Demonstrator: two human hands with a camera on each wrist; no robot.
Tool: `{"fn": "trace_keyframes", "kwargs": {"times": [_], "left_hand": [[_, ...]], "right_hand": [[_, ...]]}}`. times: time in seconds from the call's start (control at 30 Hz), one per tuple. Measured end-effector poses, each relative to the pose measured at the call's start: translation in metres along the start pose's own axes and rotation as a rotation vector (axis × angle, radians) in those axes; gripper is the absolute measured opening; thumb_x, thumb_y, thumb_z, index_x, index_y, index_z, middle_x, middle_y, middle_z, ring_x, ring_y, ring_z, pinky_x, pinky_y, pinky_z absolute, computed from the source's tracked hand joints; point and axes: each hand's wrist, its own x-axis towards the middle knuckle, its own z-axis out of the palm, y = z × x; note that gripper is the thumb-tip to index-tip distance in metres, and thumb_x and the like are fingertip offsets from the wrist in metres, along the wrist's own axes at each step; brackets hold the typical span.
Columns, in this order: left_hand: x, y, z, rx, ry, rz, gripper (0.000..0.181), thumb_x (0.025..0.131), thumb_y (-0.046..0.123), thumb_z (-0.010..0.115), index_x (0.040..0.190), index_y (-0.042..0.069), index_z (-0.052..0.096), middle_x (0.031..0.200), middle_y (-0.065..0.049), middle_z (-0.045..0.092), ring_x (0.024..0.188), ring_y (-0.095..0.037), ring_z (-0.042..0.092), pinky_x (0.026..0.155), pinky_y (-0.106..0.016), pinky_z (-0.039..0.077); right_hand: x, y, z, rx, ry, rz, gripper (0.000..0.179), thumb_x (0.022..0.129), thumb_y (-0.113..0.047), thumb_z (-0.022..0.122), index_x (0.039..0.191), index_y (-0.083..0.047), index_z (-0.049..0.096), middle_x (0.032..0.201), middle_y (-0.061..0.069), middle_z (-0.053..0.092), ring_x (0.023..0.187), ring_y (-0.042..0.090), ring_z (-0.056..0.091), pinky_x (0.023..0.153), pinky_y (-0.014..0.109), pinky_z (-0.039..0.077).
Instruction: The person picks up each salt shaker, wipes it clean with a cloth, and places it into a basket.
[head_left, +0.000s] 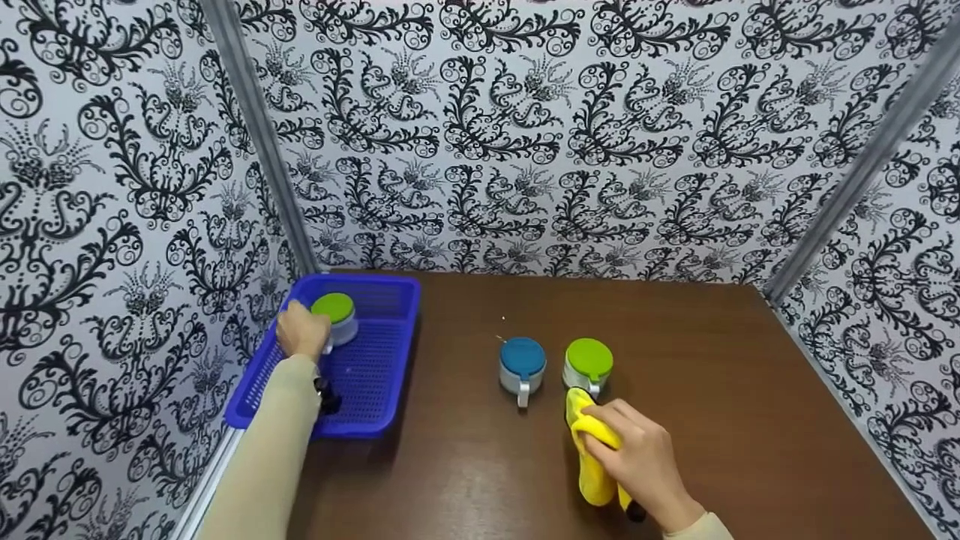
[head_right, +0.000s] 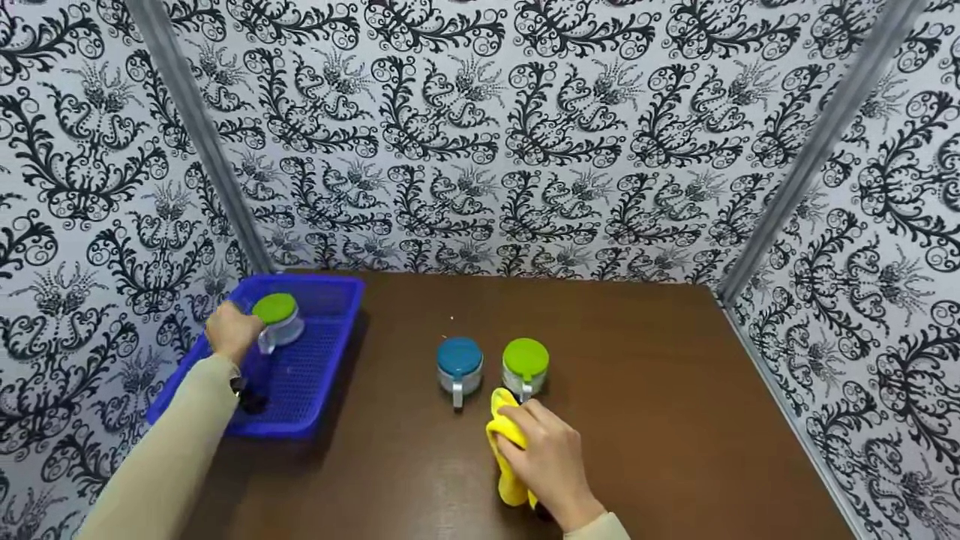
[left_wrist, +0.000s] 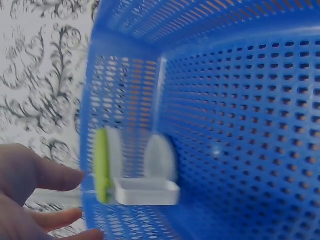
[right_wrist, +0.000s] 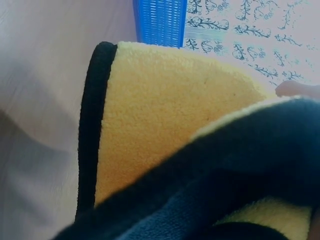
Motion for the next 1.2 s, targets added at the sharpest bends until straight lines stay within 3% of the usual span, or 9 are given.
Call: {"fn": "trace_keyframes", "kwargs": {"times": [0.17, 0.3, 0.4, 0.53, 0.73, 0.83, 1.2], "left_hand": [[-0.01, 0.03, -0.008, -0.024, 0.064, 0.097, 0.048, 0.081, 0.008, 0.059, 0.127, -0.006, 0.057, 0.119, -0.03, 0.056, 0.113, -0.05, 0.053, 0.096, -0.06, 0.042], [-0.028, 0.057, -0.006, -0.095, 0.144, 0.18, 0.037, 0.085, 0.011, 0.063, 0.121, 0.0, 0.063, 0.117, -0.023, 0.059, 0.109, -0.045, 0.056, 0.095, -0.056, 0.043], [-0.052, 0.076, -0.001, -0.158, 0.212, 0.258, 0.026, 0.087, 0.012, 0.068, 0.112, 0.003, 0.068, 0.112, -0.019, 0.062, 0.105, -0.041, 0.059, 0.094, -0.053, 0.044], [-0.091, 0.099, 0.008, -0.28, 0.254, 0.372, 0.019, 0.084, 0.006, 0.072, 0.103, 0.004, 0.07, 0.106, -0.015, 0.065, 0.099, -0.036, 0.061, 0.093, -0.048, 0.045], [-0.146, 0.121, 0.04, -0.392, 0.273, 0.539, 0.02, 0.08, 0.001, 0.075, 0.099, 0.006, 0.07, 0.101, -0.012, 0.067, 0.095, -0.031, 0.064, 0.088, -0.044, 0.049], [-0.168, 0.123, 0.061, -0.416, 0.256, 0.554, 0.02, 0.079, 0.001, 0.075, 0.098, 0.007, 0.07, 0.099, -0.01, 0.068, 0.094, -0.029, 0.065, 0.087, -0.043, 0.05], [-0.231, 0.115, 0.132, -0.422, 0.147, 0.416, 0.018, 0.077, 0.009, 0.08, 0.091, 0.013, 0.069, 0.094, -0.004, 0.068, 0.089, -0.03, 0.066, 0.077, -0.048, 0.049]], "right_hand": [[0.002, 0.002, -0.001, 0.007, 0.004, -0.015, 0.035, 0.071, -0.022, 0.092, 0.102, -0.023, 0.076, 0.094, -0.021, 0.061, 0.073, -0.001, 0.057, 0.065, 0.026, 0.056], [0.005, 0.003, -0.003, -0.005, 0.009, -0.012, 0.035, 0.071, -0.023, 0.092, 0.102, -0.024, 0.076, 0.094, -0.021, 0.061, 0.073, -0.001, 0.057, 0.065, 0.026, 0.055], [0.007, 0.003, -0.003, -0.005, 0.007, -0.011, 0.035, 0.071, -0.023, 0.092, 0.102, -0.023, 0.076, 0.094, -0.021, 0.061, 0.073, 0.0, 0.057, 0.066, 0.026, 0.055], [0.01, 0.002, -0.003, -0.004, 0.011, -0.006, 0.035, 0.071, -0.023, 0.092, 0.103, -0.023, 0.076, 0.095, -0.02, 0.062, 0.074, 0.0, 0.057, 0.066, 0.026, 0.056], [0.01, 0.002, -0.004, 0.006, 0.032, 0.004, 0.035, 0.073, -0.02, 0.09, 0.105, -0.023, 0.076, 0.095, -0.018, 0.063, 0.075, 0.001, 0.058, 0.066, 0.027, 0.056], [0.008, 0.002, -0.005, 0.026, 0.041, 0.008, 0.034, 0.075, -0.019, 0.089, 0.106, -0.023, 0.076, 0.095, -0.016, 0.064, 0.073, 0.003, 0.058, 0.065, 0.024, 0.053], [0.003, 0.002, 0.0, 0.058, 0.078, 0.025, 0.034, 0.076, -0.019, 0.088, 0.107, -0.024, 0.076, 0.095, -0.016, 0.064, 0.074, 0.004, 0.059, 0.067, 0.014, 0.046]]}}
